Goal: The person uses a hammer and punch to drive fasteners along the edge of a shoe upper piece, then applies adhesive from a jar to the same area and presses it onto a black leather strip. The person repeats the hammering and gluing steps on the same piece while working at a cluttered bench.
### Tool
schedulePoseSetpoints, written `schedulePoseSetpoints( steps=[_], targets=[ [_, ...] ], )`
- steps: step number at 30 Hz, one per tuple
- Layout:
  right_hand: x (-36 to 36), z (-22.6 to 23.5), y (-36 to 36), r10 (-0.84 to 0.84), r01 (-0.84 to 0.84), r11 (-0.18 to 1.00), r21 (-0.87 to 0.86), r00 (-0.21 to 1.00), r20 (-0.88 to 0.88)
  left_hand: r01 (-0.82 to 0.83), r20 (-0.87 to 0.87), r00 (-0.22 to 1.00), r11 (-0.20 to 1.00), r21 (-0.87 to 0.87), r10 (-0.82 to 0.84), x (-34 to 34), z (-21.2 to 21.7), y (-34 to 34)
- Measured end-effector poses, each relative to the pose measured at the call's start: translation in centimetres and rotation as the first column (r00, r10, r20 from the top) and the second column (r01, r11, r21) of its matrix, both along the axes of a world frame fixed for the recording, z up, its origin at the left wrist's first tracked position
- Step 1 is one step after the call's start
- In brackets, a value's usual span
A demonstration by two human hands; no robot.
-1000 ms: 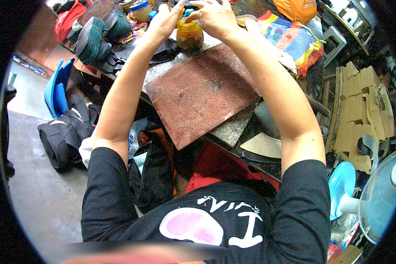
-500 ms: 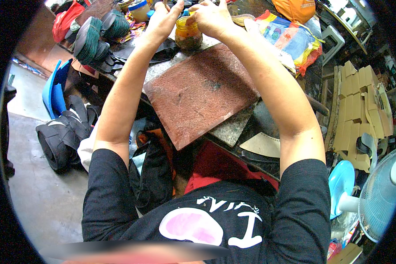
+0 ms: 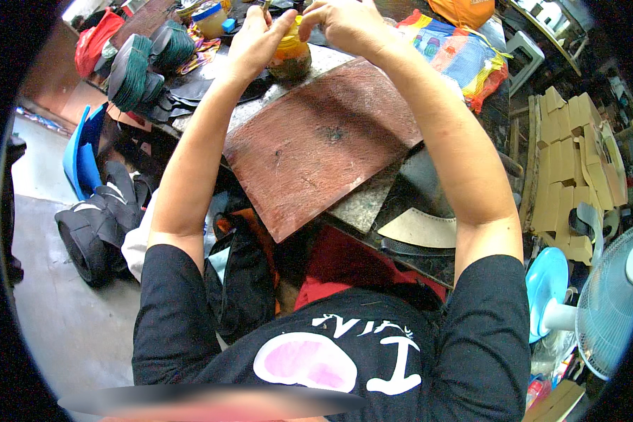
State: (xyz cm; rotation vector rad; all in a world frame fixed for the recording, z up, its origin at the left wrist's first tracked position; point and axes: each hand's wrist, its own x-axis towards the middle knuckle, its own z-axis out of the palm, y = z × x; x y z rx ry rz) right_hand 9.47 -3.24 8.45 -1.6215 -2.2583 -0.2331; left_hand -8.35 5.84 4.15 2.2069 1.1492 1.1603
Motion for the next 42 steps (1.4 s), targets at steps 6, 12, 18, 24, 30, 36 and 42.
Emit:
schedulePoseSetpoints(
  steps=[6,12,18,24,30,36,42],
  targets=[
    [9.1,-2.9,3.5,-0.03,0.067,0.998,0.019,0.66,-0.751,0.022,-0.116,0.993,0.995,0.1,-0.01,0.0,-0.7,0.0],
    [12.1,-10.9,5.2,-0.304,0.327,0.944,-0.029,0.835,-0.458,-0.124,-0.082,0.985,0.953,0.277,0.152,0.0,-1.0,-1.2],
    [11.2,-10.0,5.4,-0.573,0.567,0.819,-0.086,0.813,-0.104,0.069,0.021,0.997,0.978,0.197,-0.075,-2.6,-0.4,-8.1],
    [9.2,-10.8,7.9,-0.664,0.658,0.746,-0.102,0.746,-0.044,0.26,-0.096,0.964,0.949,0.178,-0.246,-2.5,-2.6,-13.7],
    [12.1,-6.9,8.8,-0.6,0.674,0.732,0.094,0.705,-0.379,0.224,-0.1,0.973,0.947,0.231,-0.207,-2.0,-3.2,-13.1],
    [7.5,-0.6,-3.1,-0.082,0.295,0.841,0.453,0.898,-0.432,0.219,0.218,0.949,0.973,0.072,-0.23,-2.4,-3.5,-12.4],
    [-1.5,-5.0,-17.9,-0.046,0.026,0.977,0.211,0.995,0.09,0.455,0.371,0.875,0.787,-0.416,-0.31,-2.8,-2.5,-11.0]
  ],
)
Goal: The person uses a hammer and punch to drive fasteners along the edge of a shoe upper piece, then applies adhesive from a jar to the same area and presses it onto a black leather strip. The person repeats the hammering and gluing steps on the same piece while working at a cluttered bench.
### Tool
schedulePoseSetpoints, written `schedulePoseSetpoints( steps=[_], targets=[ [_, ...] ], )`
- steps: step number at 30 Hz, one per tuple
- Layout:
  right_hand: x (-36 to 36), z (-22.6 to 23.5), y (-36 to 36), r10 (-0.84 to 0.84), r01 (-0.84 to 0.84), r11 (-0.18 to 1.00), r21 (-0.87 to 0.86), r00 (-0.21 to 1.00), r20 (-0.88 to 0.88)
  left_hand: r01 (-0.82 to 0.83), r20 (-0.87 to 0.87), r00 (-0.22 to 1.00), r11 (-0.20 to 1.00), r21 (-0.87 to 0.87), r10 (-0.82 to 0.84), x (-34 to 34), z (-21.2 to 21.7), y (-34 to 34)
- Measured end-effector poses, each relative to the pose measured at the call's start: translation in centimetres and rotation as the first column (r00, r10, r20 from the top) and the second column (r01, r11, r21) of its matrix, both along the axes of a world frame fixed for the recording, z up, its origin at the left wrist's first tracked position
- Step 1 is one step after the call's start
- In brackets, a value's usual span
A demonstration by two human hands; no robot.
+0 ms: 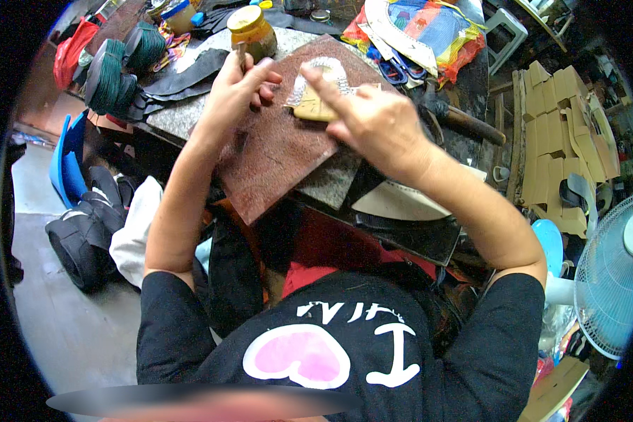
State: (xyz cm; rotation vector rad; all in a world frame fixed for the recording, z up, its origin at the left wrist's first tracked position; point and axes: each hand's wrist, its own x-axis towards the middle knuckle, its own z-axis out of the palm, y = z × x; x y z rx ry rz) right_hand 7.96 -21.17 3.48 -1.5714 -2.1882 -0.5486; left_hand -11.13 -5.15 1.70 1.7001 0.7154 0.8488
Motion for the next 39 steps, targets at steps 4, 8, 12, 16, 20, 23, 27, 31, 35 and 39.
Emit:
schedulePoseSetpoints(
  steps=[4,8,12,16,20,23,27,31,35,39],
  targets=[
    [0.0,-0.6,-2.0,-0.036,-0.031,0.983,-0.182,0.935,-0.352,0.044,-0.293,0.956,0.978,0.204,0.018,1.1,0.8,-0.7],
    [3.1,-0.2,0.7,-0.15,-0.091,0.94,-0.33,0.756,-0.638,0.048,-0.379,0.895,0.794,0.605,0.235,1.8,-0.3,-1.9],
    [5.3,-2.3,4.5,0.006,-0.241,0.899,-0.366,0.842,-0.54,-0.038,-0.31,0.924,0.86,0.509,0.224,1.8,-1.4,-1.3],
    [6.0,-4.3,6.4,0.05,-0.183,0.931,-0.316,0.921,-0.386,-0.06,-0.317,0.916,0.863,0.501,0.247,1.9,-2.1,-0.9],
    [5.6,-3.9,6.9,-0.02,-0.148,0.878,-0.454,0.938,-0.345,-0.075,-0.339,0.886,0.819,0.568,0.316,2.1,-2.2,-1.4],
    [4.6,-2.9,5.6,-0.019,-0.161,0.838,-0.522,0.947,-0.321,-0.093,-0.321,0.887,0.809,0.581,0.332,2.3,-2.0,-1.3],
    [3.4,-1.6,2.0,0.168,-0.236,0.871,-0.431,0.967,-0.19,-0.097,-0.313,0.888,0.803,0.588,0.336,2.1,-2.1,-1.2],
    [3.4,-1.2,0.5,0.212,-0.311,0.824,-0.473,0.944,-0.253,-0.105,-0.319,0.883,0.808,0.58,0.344,2.2,-2.3,-1.3],
    [4.9,-1.2,2.8,0.151,-0.301,0.877,-0.375,0.913,-0.379,-0.13,-0.273,0.902,0.814,0.567,0.334,2.2,-2.4,-1.3],
    [5.5,-1.9,4.2,0.005,-0.096,0.94,-0.328,0.964,-0.267,-0.129,-0.291,0.899,0.834,0.536,0.326,2.2,-2.5,-1.2]
  ],
)
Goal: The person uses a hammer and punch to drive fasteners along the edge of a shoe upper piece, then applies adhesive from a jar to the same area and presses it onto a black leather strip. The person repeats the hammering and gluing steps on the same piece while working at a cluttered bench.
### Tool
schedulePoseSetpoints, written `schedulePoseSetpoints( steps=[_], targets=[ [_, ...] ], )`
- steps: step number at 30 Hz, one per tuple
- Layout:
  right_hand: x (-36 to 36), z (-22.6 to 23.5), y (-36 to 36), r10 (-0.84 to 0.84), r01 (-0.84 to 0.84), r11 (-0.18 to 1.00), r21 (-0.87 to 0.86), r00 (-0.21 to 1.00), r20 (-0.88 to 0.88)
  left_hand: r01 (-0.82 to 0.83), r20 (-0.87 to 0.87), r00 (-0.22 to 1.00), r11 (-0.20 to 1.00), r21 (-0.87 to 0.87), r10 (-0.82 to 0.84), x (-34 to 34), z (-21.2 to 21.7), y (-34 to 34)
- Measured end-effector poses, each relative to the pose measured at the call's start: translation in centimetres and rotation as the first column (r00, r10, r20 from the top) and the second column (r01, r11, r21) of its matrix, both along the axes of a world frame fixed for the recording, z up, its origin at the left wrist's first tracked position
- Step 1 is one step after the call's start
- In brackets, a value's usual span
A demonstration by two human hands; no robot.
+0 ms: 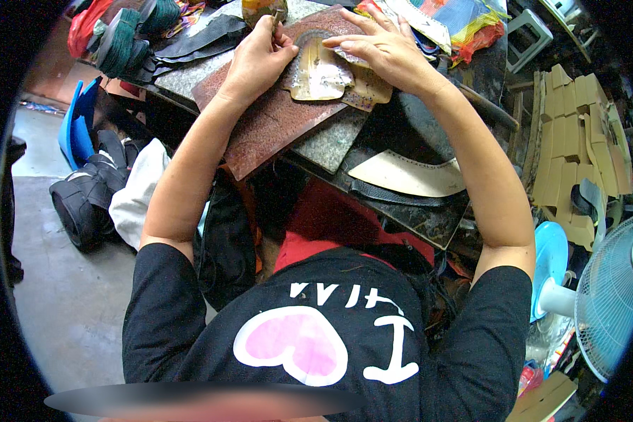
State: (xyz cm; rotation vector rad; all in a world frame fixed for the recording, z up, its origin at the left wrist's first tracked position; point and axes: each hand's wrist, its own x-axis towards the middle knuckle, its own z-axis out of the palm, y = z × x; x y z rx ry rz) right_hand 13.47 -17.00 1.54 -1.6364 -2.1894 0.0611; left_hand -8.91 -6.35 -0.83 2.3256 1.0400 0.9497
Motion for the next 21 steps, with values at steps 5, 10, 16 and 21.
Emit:
schedulePoseSetpoints(
  steps=[5,10,16,21],
  targets=[
    [0.0,0.0,-0.8,0.068,-0.072,0.997,0.025,0.991,0.119,0.005,0.027,1.0,1.0,0.002,-0.005,0.0,-0.2,0.2],
    [-1.1,-0.7,-0.5,-0.031,0.021,0.998,0.056,0.981,0.19,0.01,0.032,0.999,1.0,0.001,-0.01,0.0,-0.4,0.3],
    [-2.6,-1.6,-0.5,-0.01,-0.012,0.998,0.068,0.953,0.304,0.017,0.033,0.999,0.999,-0.028,-0.016,-0.2,-0.3,0.3],
    [-3.3,-1.0,-0.6,-0.076,0.051,0.996,0.08,0.931,0.356,0.029,0.029,0.999,0.999,-0.037,-0.028,-0.1,-0.2,0.3]
  ],
)
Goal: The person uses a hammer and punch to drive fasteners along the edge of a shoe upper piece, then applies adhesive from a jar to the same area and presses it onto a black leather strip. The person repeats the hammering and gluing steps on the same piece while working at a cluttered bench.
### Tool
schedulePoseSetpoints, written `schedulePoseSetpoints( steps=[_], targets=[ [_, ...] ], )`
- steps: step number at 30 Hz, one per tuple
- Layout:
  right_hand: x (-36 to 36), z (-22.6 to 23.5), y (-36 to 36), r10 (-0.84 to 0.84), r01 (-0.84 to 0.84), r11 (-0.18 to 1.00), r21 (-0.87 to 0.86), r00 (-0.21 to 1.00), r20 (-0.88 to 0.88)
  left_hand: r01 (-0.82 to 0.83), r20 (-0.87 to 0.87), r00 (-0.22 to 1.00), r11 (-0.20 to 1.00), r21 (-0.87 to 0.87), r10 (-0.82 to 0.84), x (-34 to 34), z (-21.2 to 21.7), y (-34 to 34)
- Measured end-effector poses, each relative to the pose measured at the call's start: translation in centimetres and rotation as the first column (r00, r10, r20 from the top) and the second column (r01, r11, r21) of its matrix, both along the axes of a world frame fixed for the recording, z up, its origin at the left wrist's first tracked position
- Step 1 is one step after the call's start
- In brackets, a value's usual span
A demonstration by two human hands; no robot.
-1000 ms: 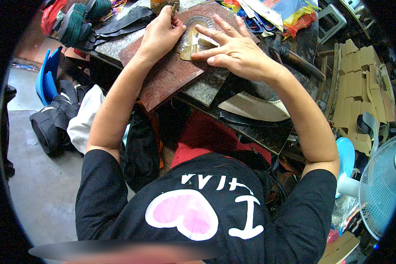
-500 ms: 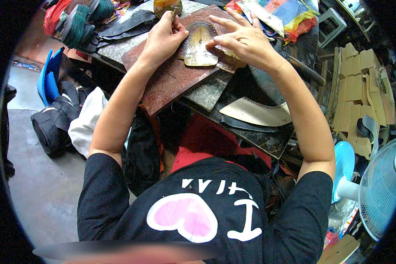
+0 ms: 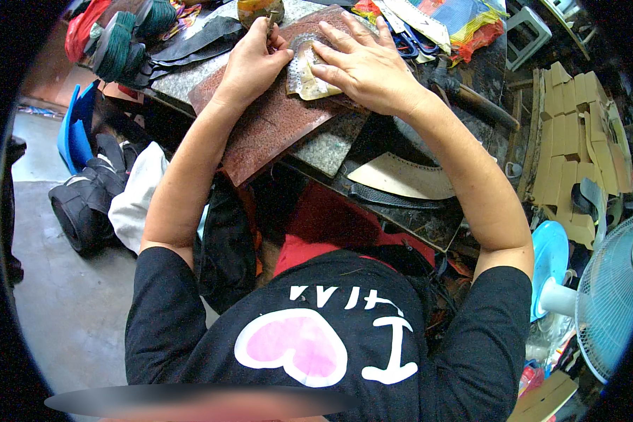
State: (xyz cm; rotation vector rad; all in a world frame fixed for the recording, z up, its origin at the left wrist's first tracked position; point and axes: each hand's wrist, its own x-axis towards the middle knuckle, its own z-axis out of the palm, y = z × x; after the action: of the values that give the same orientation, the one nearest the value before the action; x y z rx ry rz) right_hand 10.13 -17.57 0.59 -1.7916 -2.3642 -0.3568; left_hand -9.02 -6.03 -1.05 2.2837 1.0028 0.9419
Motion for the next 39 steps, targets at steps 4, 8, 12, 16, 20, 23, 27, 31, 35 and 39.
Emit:
schedulePoseSetpoints(
  steps=[4,8,12,16,20,23,27,31,35,39],
  targets=[
    [-0.1,-0.4,0.6,0.026,-0.025,1.0,-0.014,1.0,0.01,0.005,0.002,1.0,1.0,0.004,-0.005,0.0,0.1,0.0],
    [0.9,-0.3,0.8,0.123,-0.137,0.986,-0.096,0.983,-0.139,-0.011,-0.006,1.0,1.0,-0.011,0.011,-0.1,0.1,-0.1],
    [2.0,1.6,0.2,0.182,-0.307,0.939,-0.151,0.822,-0.539,0.025,0.122,0.992,0.997,-0.072,-0.016,-0.1,0.4,-0.1],
    [1.9,3.2,-0.3,0.229,-0.221,0.968,0.122,0.563,-0.794,0.344,0.555,0.816,0.907,-0.244,-0.16,0.0,1.9,-0.7],
    [1.2,3.2,-1.3,-0.046,-0.193,0.976,-0.1,0.267,-0.963,0.397,0.583,0.792,0.879,-0.264,-0.182,0.4,4.3,-1.7],
    [1.8,3.6,-1.6,-0.124,-0.198,0.969,-0.144,0.113,-0.986,0.459,0.594,0.775,0.839,-0.292,-0.217,0.9,5.2,-2.1],
    [7.2,4.9,-0.4,-0.077,0.039,0.997,-0.073,0.117,-0.99,0.391,0.518,0.825,0.89,-0.235,-0.226,1.3,4.5,-1.9],
    [19.5,4.7,2.0,-0.145,0.347,0.926,-0.152,-0.047,-0.988,0.095,0.024,0.995,0.995,0.031,-0.095,0.5,4.0,-1.4],
    [28.1,0.3,4.5,-0.565,0.666,0.743,-0.066,0.572,-0.595,0.147,-0.235,0.964,0.986,0.073,-0.126,0.5,3.6,-3.0],
    [22.1,-0.6,2.4,-0.39,0.492,0.787,0.373,0.864,-0.318,0.241,-0.269,0.953,0.891,0.384,-0.142,0.3,2.7,-5.3]
  ],
)
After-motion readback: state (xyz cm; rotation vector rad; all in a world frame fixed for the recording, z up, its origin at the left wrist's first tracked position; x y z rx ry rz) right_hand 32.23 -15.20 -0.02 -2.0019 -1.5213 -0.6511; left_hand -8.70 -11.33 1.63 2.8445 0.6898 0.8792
